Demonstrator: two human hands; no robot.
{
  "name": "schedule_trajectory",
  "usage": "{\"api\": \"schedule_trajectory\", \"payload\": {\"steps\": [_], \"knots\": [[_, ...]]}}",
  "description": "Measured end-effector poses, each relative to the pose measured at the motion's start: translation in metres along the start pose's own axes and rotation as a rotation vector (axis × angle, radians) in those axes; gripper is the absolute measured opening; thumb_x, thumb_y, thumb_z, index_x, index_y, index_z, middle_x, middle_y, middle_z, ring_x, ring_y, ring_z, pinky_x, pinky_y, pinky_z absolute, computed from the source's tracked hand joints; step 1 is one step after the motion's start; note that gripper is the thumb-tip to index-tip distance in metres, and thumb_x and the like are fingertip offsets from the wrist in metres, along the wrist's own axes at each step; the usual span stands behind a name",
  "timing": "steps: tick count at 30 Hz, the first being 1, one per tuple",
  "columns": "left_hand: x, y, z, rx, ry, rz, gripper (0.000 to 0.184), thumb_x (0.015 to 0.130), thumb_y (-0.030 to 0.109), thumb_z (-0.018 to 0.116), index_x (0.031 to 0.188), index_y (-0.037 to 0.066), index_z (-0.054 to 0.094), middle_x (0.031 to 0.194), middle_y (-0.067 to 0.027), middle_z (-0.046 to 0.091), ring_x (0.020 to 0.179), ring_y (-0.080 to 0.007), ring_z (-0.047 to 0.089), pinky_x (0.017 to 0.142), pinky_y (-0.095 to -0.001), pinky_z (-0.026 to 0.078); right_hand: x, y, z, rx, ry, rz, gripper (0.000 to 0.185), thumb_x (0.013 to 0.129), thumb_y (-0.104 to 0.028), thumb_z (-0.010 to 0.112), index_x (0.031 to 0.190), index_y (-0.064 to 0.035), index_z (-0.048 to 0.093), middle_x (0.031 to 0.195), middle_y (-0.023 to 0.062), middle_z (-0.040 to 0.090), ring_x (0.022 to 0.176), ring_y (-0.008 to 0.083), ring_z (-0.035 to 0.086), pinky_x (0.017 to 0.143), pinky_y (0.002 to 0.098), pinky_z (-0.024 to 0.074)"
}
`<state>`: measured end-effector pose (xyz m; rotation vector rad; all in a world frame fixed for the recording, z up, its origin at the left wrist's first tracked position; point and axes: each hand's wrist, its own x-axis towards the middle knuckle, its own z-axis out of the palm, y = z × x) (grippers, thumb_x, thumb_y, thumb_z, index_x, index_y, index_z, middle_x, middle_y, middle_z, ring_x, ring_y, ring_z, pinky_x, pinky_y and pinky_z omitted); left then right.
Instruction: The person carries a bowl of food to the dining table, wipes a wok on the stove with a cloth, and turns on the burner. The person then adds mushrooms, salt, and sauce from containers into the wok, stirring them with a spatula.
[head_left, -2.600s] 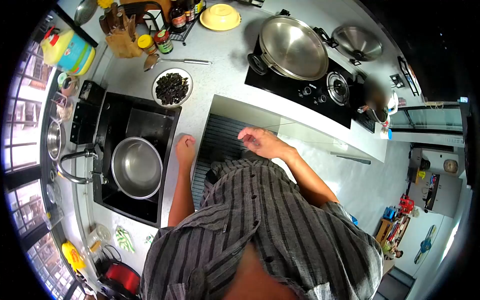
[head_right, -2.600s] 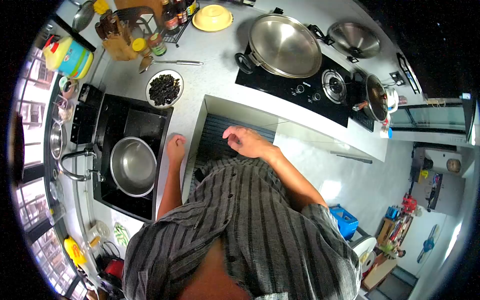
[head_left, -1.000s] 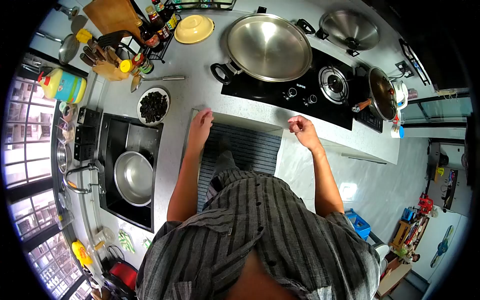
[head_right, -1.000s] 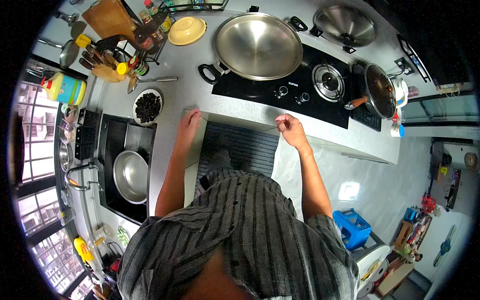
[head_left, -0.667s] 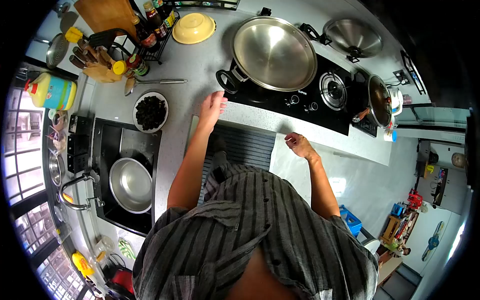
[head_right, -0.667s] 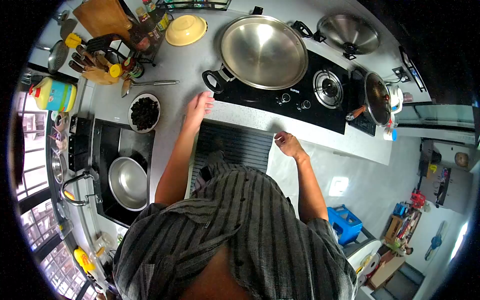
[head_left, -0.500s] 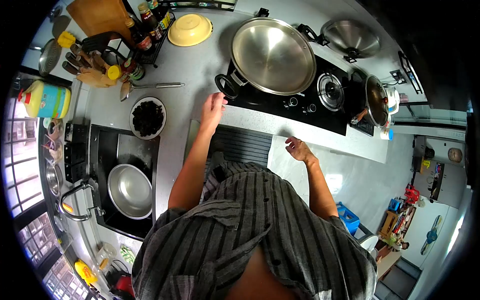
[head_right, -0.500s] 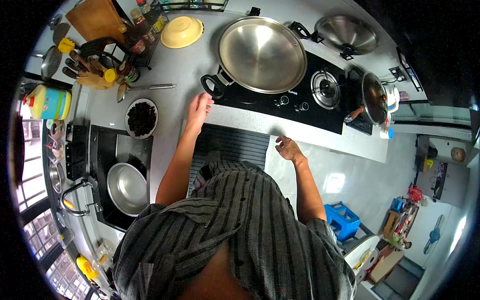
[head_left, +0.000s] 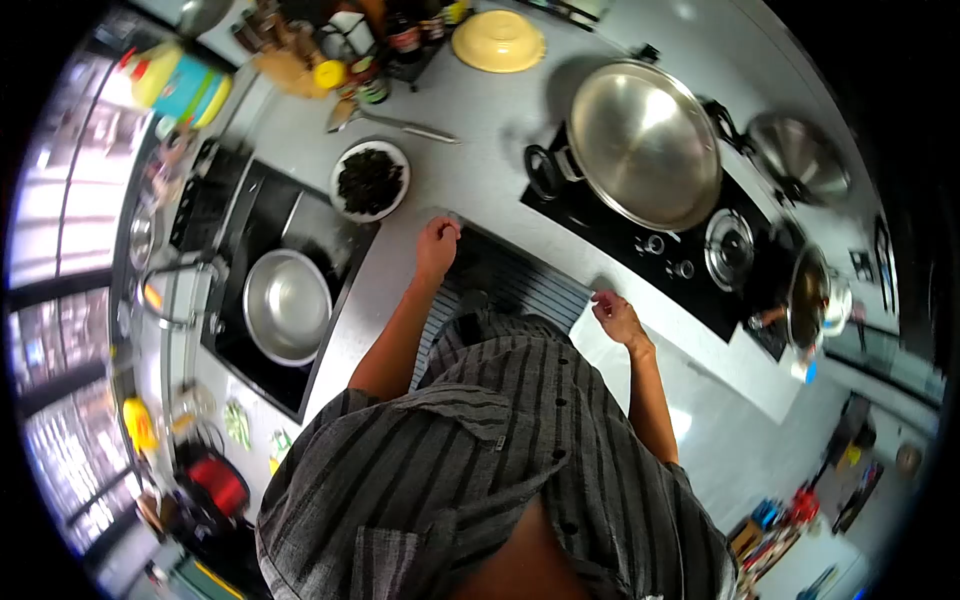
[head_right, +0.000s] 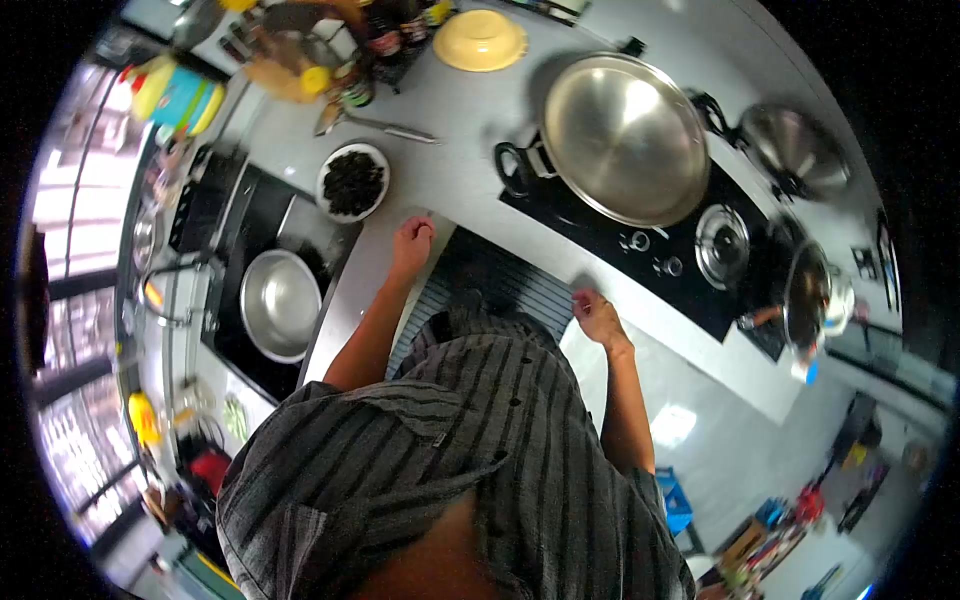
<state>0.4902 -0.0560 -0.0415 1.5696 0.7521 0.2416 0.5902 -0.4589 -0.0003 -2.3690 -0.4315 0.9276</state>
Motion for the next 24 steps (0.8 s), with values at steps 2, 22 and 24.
{"api": "schedule_trajectory", "payload": {"steps": [2, 22, 24], "knots": [[-0.009, -0.017, -0.015, -0.123, 0.114, -0.137, 0.017, 0.097, 0.010, 0.050, 0.096, 0.001, 0.064, 0.074, -0.0011, 0.057, 0.066, -0.0101, 0.053, 0.057, -0.0275, 0.041, 0.009, 0.000, 0.011, 0.074, -0.085, -0.090, 0.023, 0.090, -0.016, 0.065, 0.111, -0.0073, 0.065, 0.091, 0.0105, 0.070, 0.085, 0.0234, 0.070, 0.078, 0.0357, 0.0551], [0.037, -0.063, -0.133, -0.410, 0.525, -0.203, 0.045, 0.096, 0.014, 0.058, 0.136, -0.003, 0.045, 0.105, -0.0101, 0.062, 0.085, -0.0177, 0.066, 0.072, -0.0317, 0.057, -0.012, -0.025, 0.028, -0.042, -0.205, -0.193, 0.029, 0.090, -0.019, 0.064, 0.115, -0.0049, 0.063, 0.097, 0.0131, 0.071, 0.087, 0.0255, 0.070, 0.078, 0.0381, 0.0548], [0.055, -0.070, -0.127, -0.423, 0.519, -0.195, 0.045, 0.097, 0.015, 0.058, 0.136, -0.003, 0.046, 0.107, -0.0110, 0.062, 0.086, -0.0187, 0.066, 0.074, -0.0329, 0.058, -0.016, -0.023, 0.031, -0.009, -0.158, -0.137, 0.028, 0.089, -0.017, 0.066, 0.115, -0.0057, 0.064, 0.096, 0.0126, 0.071, 0.084, 0.0246, 0.070, 0.077, 0.0373, 0.0553]]}}
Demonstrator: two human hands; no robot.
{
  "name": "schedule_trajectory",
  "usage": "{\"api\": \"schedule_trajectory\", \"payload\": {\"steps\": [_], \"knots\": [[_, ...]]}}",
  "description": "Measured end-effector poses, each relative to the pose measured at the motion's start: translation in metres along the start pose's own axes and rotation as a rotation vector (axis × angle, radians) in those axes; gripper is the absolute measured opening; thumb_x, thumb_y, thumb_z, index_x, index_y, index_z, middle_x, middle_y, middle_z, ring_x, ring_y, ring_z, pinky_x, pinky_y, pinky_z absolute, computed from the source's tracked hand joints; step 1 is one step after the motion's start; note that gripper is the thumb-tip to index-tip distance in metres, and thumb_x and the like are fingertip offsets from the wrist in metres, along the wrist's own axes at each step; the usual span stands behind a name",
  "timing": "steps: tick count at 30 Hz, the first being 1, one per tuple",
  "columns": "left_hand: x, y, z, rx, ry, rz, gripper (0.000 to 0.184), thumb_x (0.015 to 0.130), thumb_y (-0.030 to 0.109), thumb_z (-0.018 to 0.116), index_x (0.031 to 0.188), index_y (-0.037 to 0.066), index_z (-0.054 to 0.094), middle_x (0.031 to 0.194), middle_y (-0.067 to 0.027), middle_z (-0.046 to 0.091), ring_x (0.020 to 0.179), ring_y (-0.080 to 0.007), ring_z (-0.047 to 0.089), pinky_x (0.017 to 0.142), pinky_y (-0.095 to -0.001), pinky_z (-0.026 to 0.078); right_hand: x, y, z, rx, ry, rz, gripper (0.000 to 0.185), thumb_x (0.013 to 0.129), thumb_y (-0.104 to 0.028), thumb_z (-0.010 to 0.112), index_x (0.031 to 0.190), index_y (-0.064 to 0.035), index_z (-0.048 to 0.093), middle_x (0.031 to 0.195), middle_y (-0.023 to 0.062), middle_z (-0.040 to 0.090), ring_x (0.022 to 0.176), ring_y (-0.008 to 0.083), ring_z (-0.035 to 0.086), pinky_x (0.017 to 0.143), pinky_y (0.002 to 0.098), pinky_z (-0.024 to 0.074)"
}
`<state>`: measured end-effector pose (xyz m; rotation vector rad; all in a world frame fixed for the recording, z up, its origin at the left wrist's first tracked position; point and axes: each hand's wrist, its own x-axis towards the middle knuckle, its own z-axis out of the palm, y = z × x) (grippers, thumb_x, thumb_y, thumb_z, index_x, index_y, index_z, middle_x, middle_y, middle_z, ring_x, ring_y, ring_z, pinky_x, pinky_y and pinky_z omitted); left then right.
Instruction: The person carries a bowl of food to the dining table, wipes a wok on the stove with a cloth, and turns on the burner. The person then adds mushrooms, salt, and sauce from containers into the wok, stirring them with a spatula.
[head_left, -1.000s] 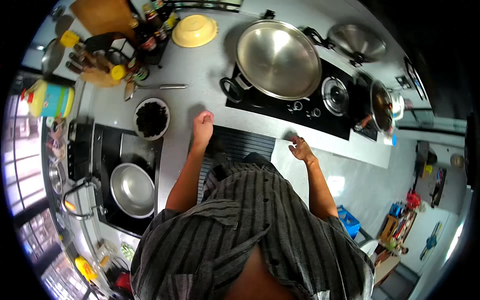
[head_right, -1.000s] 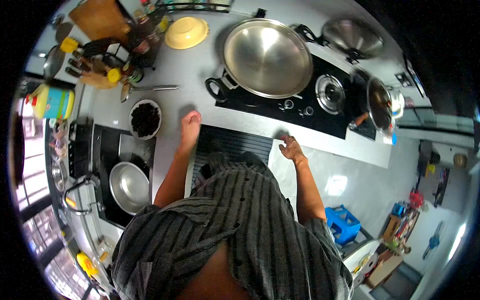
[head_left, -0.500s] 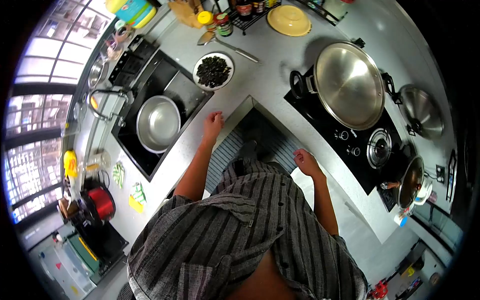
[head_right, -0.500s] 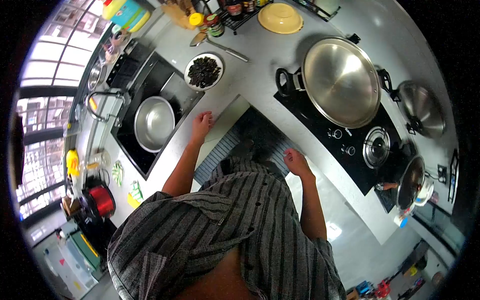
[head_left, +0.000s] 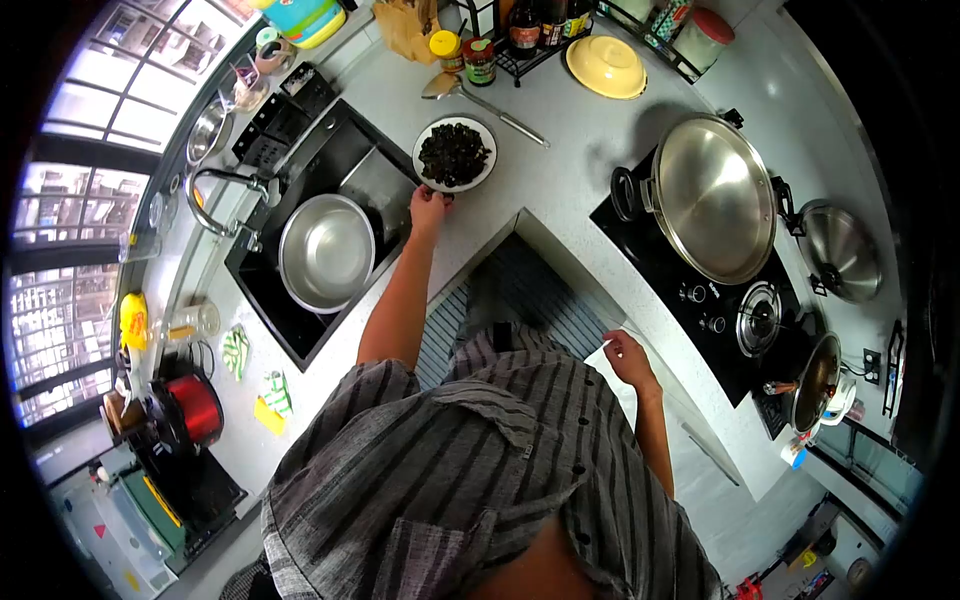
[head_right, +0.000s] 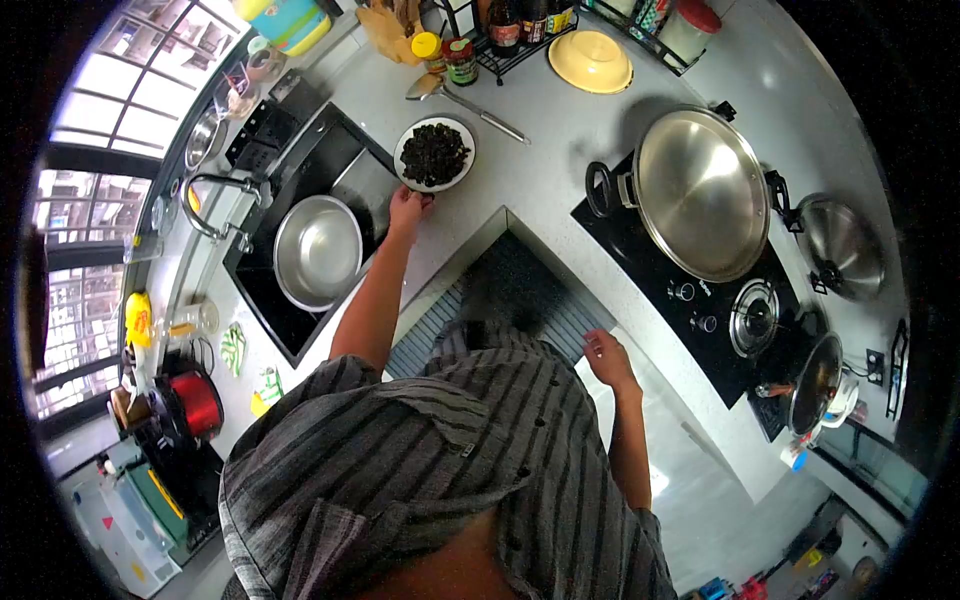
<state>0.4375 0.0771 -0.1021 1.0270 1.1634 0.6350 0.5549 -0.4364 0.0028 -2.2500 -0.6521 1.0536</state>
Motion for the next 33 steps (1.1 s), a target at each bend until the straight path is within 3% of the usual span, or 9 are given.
{"api": "schedule_trajectory", "payload": {"steps": [5, 6, 10, 13, 18, 25, 29, 33], "knots": [[-0.020, 0.038, 0.006, -0.130, -0.123, -0.117, 0.048, 0.098, 0.012, 0.056, 0.140, -0.001, 0.039, 0.116, -0.0130, 0.060, 0.093, -0.0215, 0.068, 0.077, -0.0346, 0.059, -0.001, -0.032, 0.014, 0.030, 0.028, 0.117, 0.026, 0.093, -0.014, 0.064, 0.117, -0.0048, 0.064, 0.091, 0.0091, 0.070, 0.084, 0.0196, 0.069, 0.077, 0.0341, 0.0558], [-0.025, 0.034, 0.013, -0.174, -0.029, -0.142, 0.042, 0.099, 0.007, 0.056, 0.138, 0.002, 0.039, 0.118, -0.0130, 0.060, 0.096, -0.0241, 0.069, 0.078, -0.0379, 0.060, 0.004, -0.034, 0.020, 0.041, 0.032, 0.124, 0.025, 0.093, -0.013, 0.065, 0.117, -0.0049, 0.064, 0.089, 0.0091, 0.069, 0.083, 0.0203, 0.069, 0.079, 0.0345, 0.0559], [-0.023, 0.028, 0.020, -0.127, -0.135, 0.002, 0.044, 0.098, 0.000, 0.050, 0.138, 0.003, 0.032, 0.124, -0.0182, 0.056, 0.102, -0.0275, 0.067, 0.078, -0.0383, 0.062, 0.028, -0.070, 0.031, 0.005, 0.072, 0.035, 0.025, 0.090, -0.011, 0.065, 0.115, -0.0056, 0.065, 0.090, 0.0115, 0.070, 0.080, 0.0227, 0.068, 0.076, 0.0365, 0.0552], [-0.013, 0.020, 0.027, -0.214, -0.046, 0.013, 0.044, 0.098, -0.003, 0.047, 0.139, 0.005, 0.033, 0.126, -0.0169, 0.055, 0.107, -0.0283, 0.065, 0.080, -0.0384, 0.063, 0.042, -0.106, 0.032, 0.051, 0.069, 0.030, 0.026, 0.091, -0.011, 0.065, 0.116, -0.0054, 0.064, 0.089, 0.0113, 0.069, 0.083, 0.0224, 0.067, 0.077, 0.0362, 0.0551], [-0.024, 0.049, 0.008, -0.174, -0.229, -0.013, 0.044, 0.097, -0.006, 0.044, 0.139, 0.007, 0.036, 0.129, -0.0133, 0.055, 0.111, -0.0267, 0.063, 0.082, -0.0394, 0.062, 0.061, -0.150, 0.037, 0.069, 0.020, -0.055, 0.024, 0.092, -0.010, 0.065, 0.116, -0.0052, 0.064, 0.093, 0.0102, 0.070, 0.086, 0.0211, 0.068, 0.080, 0.0357, 0.0553], [-0.045, 0.117, -0.013, -0.156, -0.473, 0.046, 0.044, 0.098, 0.000, 0.043, 0.142, 0.010, 0.038, 0.131, -0.0097, 0.056, 0.104, -0.0216, 0.066, 0.085, -0.0385, 0.061, 0.172, -0.246, 0.011, -0.037, 0.318, -0.288, 0.026, 0.089, -0.005, 0.064, 0.115, -0.0061, 0.065, 0.099, 0.0160, 0.071, 0.091, 0.0273, 0.071, 0.080, 0.0368, 0.0564], [-0.057, 0.137, -0.020, -0.173, -0.473, 0.041, 0.045, 0.098, 0.001, 0.043, 0.142, 0.010, 0.038, 0.131, -0.0094, 0.056, 0.107, -0.0215, 0.065, 0.082, -0.0369, 0.062, 0.277, -0.261, 0.002, -0.184, 0.343, -0.334, 0.042, 0.085, -0.004, 0.065, 0.127, -0.0051, 0.058, 0.123, 0.0207, 0.063, 0.109, 0.0368, 0.064, 0.091, 0.0404, 0.0534], [-0.072, 0.158, -0.030, -0.148, -0.393, 0.045, 0.049, 0.096, -0.001, 0.042, 0.144, 0.009, 0.035, 0.134, -0.0113, 0.053, 0.112, -0.0237, 0.064, 0.082, -0.0387, 0.063, 0.360, -0.268, 0.022, -0.462, 0.370, -0.369, 0.054, 0.084, -0.014, 0.070, 0.135, -0.0098, 0.053, 0.139, 0.0188, 0.052, 0.124, 0.0371, 0.053, 0.101, 0.0470, 0.0479]]}}
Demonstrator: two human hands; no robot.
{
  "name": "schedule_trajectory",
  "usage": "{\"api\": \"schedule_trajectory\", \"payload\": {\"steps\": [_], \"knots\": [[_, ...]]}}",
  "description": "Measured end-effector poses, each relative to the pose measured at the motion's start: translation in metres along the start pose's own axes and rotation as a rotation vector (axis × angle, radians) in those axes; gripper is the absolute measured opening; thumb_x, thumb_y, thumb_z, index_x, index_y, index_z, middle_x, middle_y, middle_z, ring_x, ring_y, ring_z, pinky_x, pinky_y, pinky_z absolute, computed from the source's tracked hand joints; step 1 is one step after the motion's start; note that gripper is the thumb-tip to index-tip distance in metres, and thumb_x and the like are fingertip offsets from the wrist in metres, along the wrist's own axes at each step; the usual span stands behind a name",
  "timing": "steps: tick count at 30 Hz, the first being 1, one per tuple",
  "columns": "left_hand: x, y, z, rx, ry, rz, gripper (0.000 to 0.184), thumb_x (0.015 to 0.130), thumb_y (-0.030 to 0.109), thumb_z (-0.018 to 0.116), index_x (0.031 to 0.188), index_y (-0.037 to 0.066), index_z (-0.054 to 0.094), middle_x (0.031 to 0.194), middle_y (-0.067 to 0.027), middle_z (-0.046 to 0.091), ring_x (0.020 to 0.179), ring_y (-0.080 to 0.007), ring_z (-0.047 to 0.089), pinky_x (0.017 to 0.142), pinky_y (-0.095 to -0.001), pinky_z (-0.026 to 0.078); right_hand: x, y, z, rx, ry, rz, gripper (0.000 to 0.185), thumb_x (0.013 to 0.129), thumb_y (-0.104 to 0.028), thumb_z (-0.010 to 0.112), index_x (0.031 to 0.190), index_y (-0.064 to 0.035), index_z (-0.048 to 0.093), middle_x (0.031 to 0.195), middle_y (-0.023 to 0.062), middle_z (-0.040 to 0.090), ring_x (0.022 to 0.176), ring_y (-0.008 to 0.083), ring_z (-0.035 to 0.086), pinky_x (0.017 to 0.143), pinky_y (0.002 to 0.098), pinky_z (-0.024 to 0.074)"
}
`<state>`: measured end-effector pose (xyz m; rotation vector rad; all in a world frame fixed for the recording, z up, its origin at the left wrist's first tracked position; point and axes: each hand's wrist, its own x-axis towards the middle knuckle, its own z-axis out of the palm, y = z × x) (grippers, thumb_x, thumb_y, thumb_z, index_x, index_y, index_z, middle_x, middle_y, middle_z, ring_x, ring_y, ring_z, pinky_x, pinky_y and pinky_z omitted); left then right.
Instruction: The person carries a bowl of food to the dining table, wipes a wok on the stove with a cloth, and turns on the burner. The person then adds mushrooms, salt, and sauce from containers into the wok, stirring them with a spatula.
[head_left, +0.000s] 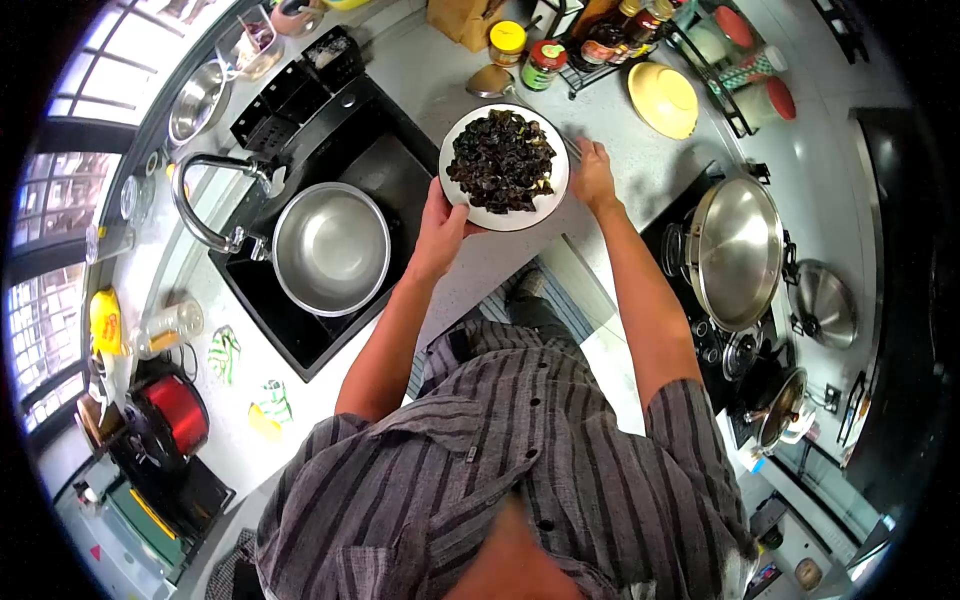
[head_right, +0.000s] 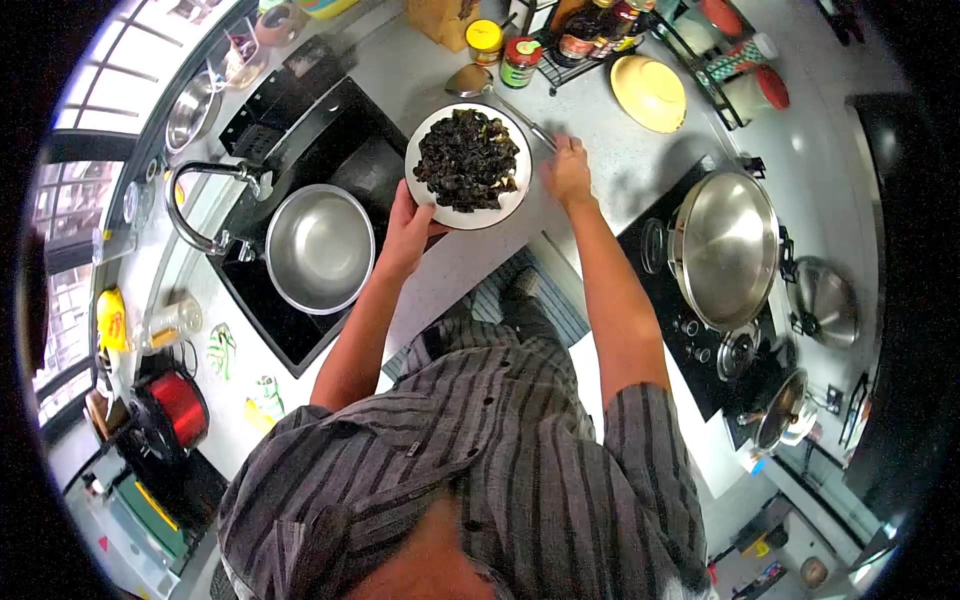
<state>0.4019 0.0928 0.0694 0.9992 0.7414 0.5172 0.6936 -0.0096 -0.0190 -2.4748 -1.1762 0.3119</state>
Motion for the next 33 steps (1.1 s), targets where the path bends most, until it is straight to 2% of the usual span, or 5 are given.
{"api": "schedule_trajectory", "payload": {"steps": [10, 19, 24, 29, 33], "knots": [[-0.040, 0.006, -0.034, 0.059, 0.214, -0.005, 0.051, 0.094, 0.001, 0.036, 0.144, 0.006, 0.030, 0.128, -0.0148, 0.051, 0.106, -0.0250, 0.065, 0.077, -0.0370, 0.065, 0.055, -0.023, 0.038, -0.309, -0.002, -0.003, 0.041, 0.090, -0.025, 0.065, 0.128, -0.0143, 0.054, 0.121, 0.0137, 0.060, 0.111, 0.0341, 0.061, 0.090, 0.0516, 0.0496], [-0.014, 0.010, -0.016, 0.056, 0.056, 0.047, 0.055, 0.094, -0.001, 0.034, 0.148, 0.006, 0.026, 0.134, -0.0166, 0.046, 0.106, -0.0276, 0.065, 0.075, -0.0379, 0.065, -0.083, -0.069, -0.114, 0.322, 0.036, -0.030, 0.022, 0.100, -0.022, 0.056, 0.110, -0.0030, 0.061, 0.093, 0.0218, 0.068, 0.087, 0.0400, 0.067, 0.075, 0.0449, 0.0523], [0.022, 0.033, 0.058, 0.133, -0.269, 0.107, 0.053, 0.093, -0.003, 0.033, 0.145, 0.006, 0.027, 0.134, -0.0169, 0.047, 0.104, -0.0281, 0.066, 0.072, -0.0382, 0.065, -0.186, -0.046, -0.233, 0.333, 0.194, 0.236, 0.022, 0.103, -0.017, 0.055, 0.115, -0.0015, 0.065, 0.071, 0.0046, 0.055, 0.067, 0.0102, 0.053, 0.065, 0.0283, 0.0467], [0.045, 0.020, 0.178, 0.130, -0.512, 0.061, 0.051, 0.096, -0.006, 0.033, 0.144, 0.010, 0.024, 0.133, -0.0171, 0.048, 0.105, -0.0285, 0.066, 0.069, -0.0373, 0.066, -0.259, -0.021, -0.290, 0.102, 0.357, 0.413, 0.029, 0.103, -0.024, 0.056, 0.114, 0.0011, 0.066, 0.081, 0.0223, 0.067, 0.076, 0.0300, 0.069, 0.073, 0.0377, 0.0526], [0.037, -0.006, 0.274, 0.125, -0.638, 0.033, 0.060, 0.095, -0.009, 0.033, 0.149, 0.011, 0.016, 0.138, -0.0184, 0.044, 0.111, -0.0301, 0.064, 0.076, -0.0389, 0.066, -0.300, 0.000, -0.319, 0.120, 0.550, 0.480, 0.028, 0.105, -0.021, 0.054, 0.117, -0.0004, 0.068, 0.065, 0.0029, 0.051, 0.061, 0.0109, 0.046, 0.058, 0.0286, 0.0404]]}}
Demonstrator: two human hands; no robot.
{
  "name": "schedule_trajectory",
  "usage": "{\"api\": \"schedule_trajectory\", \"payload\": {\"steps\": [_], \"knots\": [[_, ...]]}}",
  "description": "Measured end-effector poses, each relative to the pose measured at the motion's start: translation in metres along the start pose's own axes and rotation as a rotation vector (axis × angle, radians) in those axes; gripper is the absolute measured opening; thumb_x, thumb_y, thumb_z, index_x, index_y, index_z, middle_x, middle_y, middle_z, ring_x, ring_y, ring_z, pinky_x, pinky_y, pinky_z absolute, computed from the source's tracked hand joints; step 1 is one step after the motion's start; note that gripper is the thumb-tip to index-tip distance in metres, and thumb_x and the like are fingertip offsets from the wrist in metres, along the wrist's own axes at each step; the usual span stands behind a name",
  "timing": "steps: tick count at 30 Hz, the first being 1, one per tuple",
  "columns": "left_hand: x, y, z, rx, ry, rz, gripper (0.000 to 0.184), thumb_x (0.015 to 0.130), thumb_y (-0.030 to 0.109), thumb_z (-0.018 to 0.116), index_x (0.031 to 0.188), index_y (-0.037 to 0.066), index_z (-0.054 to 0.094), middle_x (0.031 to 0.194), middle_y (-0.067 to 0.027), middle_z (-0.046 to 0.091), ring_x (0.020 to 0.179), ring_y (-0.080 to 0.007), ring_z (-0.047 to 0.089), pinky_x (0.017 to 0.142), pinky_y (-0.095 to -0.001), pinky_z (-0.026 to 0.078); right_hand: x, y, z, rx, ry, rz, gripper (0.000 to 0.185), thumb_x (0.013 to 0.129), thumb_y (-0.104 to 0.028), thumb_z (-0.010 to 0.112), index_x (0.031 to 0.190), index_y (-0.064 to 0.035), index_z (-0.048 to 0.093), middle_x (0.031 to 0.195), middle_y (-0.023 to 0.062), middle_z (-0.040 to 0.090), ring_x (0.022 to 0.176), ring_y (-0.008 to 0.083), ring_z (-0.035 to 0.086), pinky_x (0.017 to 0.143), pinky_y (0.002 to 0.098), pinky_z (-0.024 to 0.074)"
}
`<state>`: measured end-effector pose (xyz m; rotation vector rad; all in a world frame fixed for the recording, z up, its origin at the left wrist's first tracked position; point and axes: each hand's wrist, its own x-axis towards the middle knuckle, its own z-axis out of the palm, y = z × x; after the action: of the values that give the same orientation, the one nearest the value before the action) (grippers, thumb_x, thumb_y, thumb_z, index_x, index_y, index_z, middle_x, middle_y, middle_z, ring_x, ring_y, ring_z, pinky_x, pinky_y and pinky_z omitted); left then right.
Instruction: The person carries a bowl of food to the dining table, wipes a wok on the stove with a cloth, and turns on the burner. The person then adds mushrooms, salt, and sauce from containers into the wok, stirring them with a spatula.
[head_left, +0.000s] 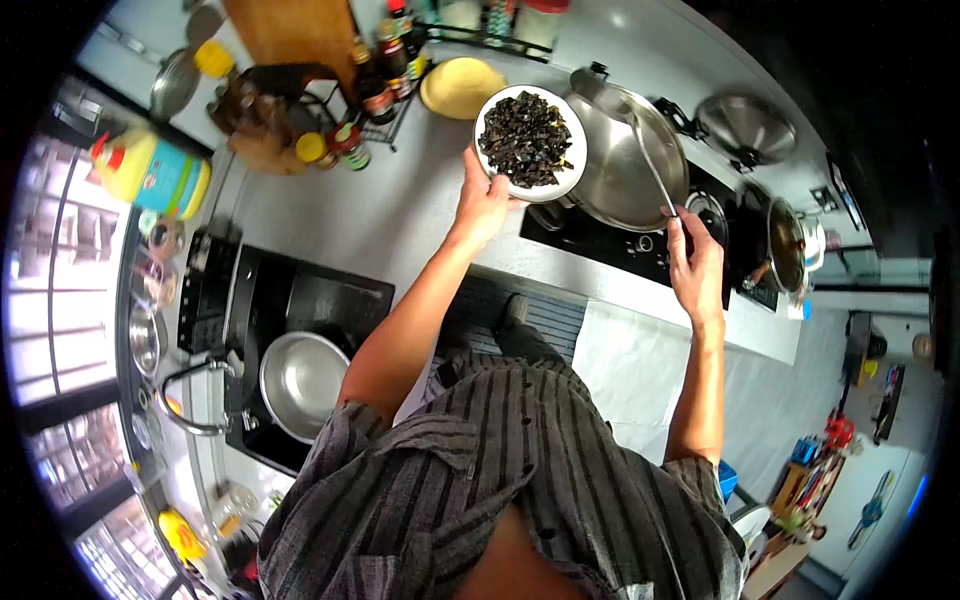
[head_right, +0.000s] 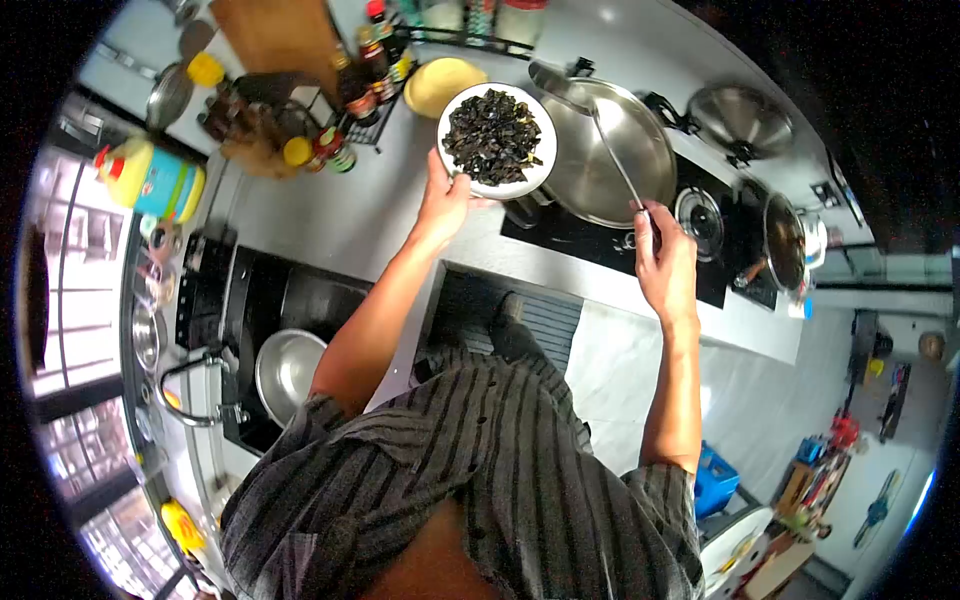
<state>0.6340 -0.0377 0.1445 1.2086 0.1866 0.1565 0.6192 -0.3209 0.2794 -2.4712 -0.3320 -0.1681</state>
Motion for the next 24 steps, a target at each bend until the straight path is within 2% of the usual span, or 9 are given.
{"api": "schedule_trajectory", "payload": {"steps": [1, 3, 6, 10, 16, 19, 20, 22, 24], "knots": [[0.010, -0.005, 0.018, -0.001, -0.013, -0.005, 0.063, 0.095, -0.010, 0.034, 0.150, 0.012, 0.014, 0.140, -0.0194, 0.041, 0.112, -0.0310, 0.063, 0.076, -0.0387, 0.067, -0.003, 0.007, -0.008, 0.060, 0.004, 0.049, 0.027, 0.105, -0.021, 0.054, 0.116, -0.0002, 0.068, 0.064, 0.0006, 0.049, 0.060, 0.0096, 0.044, 0.055, 0.0280, 0.0381], [0.026, -0.017, 0.047, 0.028, -0.041, -0.006, 0.057, 0.096, -0.008, 0.030, 0.147, 0.012, 0.015, 0.141, -0.0201, 0.040, 0.112, -0.0333, 0.065, 0.080, -0.0429, 0.066, -0.001, 0.015, -0.026, -0.011, -0.064, 0.142, 0.028, 0.102, -0.022, 0.057, 0.115, 0.0012, 0.068, 0.076, 0.0195, 0.066, 0.064, 0.0229, 0.061, 0.064, 0.0366, 0.0487], [0.049, -0.037, 0.082, 0.076, -0.070, -0.019, 0.059, 0.095, -0.010, 0.031, 0.147, 0.012, 0.014, 0.141, -0.0202, 0.040, 0.112, -0.0338, 0.064, 0.080, -0.0433, 0.066, 0.004, 0.044, -0.029, -0.074, -0.023, 0.135, 0.025, 0.100, -0.019, 0.059, 0.111, 0.0010, 0.069, 0.078, 0.0254, 0.065, 0.068, 0.0377, 0.066, 0.065, 0.0418, 0.0501], [0.072, -0.062, 0.113, 0.162, -0.092, 0.010, 0.066, 0.092, -0.009, 0.037, 0.151, 0.008, 0.012, 0.141, -0.0217, 0.040, 0.109, -0.0326, 0.064, 0.073, -0.0386, 0.067, 0.024, 0.089, -0.023, -0.101, -0.063, 0.223, 0.025, 0.098, -0.019, 0.060, 0.106, 0.0030, 0.068, 0.080, 0.0287, 0.066, 0.077, 0.0447, 0.067, 0.068, 0.0452, 0.0518], [0.105, -0.076, 0.136, 0.345, -0.098, 0.027, 0.070, 0.090, -0.001, 0.047, 0.153, -0.001, 0.015, 0.135, -0.0294, 0.049, 0.095, -0.0349, 0.070, 0.069, -0.0372, 0.064, 0.066, 0.117, 0.006, -0.228, 0.015, 0.017, 0.026, 0.097, -0.019, 0.061, 0.115, -0.0029, 0.068, 0.095, 0.0262, 0.070, 0.084, 0.0428, 0.069, 0.074, 0.0487, 0.0555], [0.136, -0.077, 0.127, 0.598, -0.128, 0.001, 0.072, 0.089, 0.003, 0.049, 0.152, -0.003, 0.017, 0.133, -0.0319, 0.051, 0.099, -0.0392, 0.069, 0.082, -0.0418, 0.060, 0.075, 0.128, 0.010, -0.358, 0.015, -0.036, 0.026, 0.094, -0.020, 0.063, 0.117, -0.0087, 0.069, 0.105, 0.0218, 0.070, 0.087, 0.0390, 0.070, 0.076, 0.0466, 0.0568], [0.149, -0.088, 0.121, 0.764, -0.098, 0.160, 0.074, 0.088, 0.006, 0.051, 0.152, -0.002, 0.017, 0.131, -0.0334, 0.052, 0.111, -0.0433, 0.063, 0.098, -0.0444, 0.050, 0.077, 0.133, 0.010, -0.383, 0.000, -0.030, 0.026, 0.094, -0.020, 0.063, 0.118, -0.0104, 0.070, 0.107, 0.0204, 0.070, 0.089, 0.0380, 0.070, 0.076, 0.0460, 0.0572], [0.165, -0.089, 0.119, 0.819, -0.113, 0.128, 0.073, 0.089, 0.010, 0.054, 0.153, 0.000, 0.019, 0.135, -0.0329, 0.050, 0.124, -0.0450, 0.053, 0.108, -0.0465, 0.043, 0.081, 0.149, 0.013, -0.406, -0.017, -0.030, 0.028, 0.093, -0.020, 0.064, 0.120, -0.0128, 0.069, 0.108, 0.0184, 0.069, 0.089, 0.0373, 0.070, 0.076, 0.0458, 0.0574], [0.170, -0.086, 0.124, 0.928, -0.115, 0.128, 0.072, 0.090, 0.010, 0.055, 0.153, 0.001, 0.020, 0.137, -0.0328, 0.049, 0.125, -0.0452, 0.053, 0.108, -0.0470, 0.043, 0.081, 0.167, 0.020, -0.436, 0.019, -0.057, 0.030, 0.093, -0.019, 0.064, 0.122, -0.0155, 0.069, 0.106, 0.0154, 0.069, 0.089, 0.0361, 0.070, 0.075, 0.0460, 0.0576]]}}
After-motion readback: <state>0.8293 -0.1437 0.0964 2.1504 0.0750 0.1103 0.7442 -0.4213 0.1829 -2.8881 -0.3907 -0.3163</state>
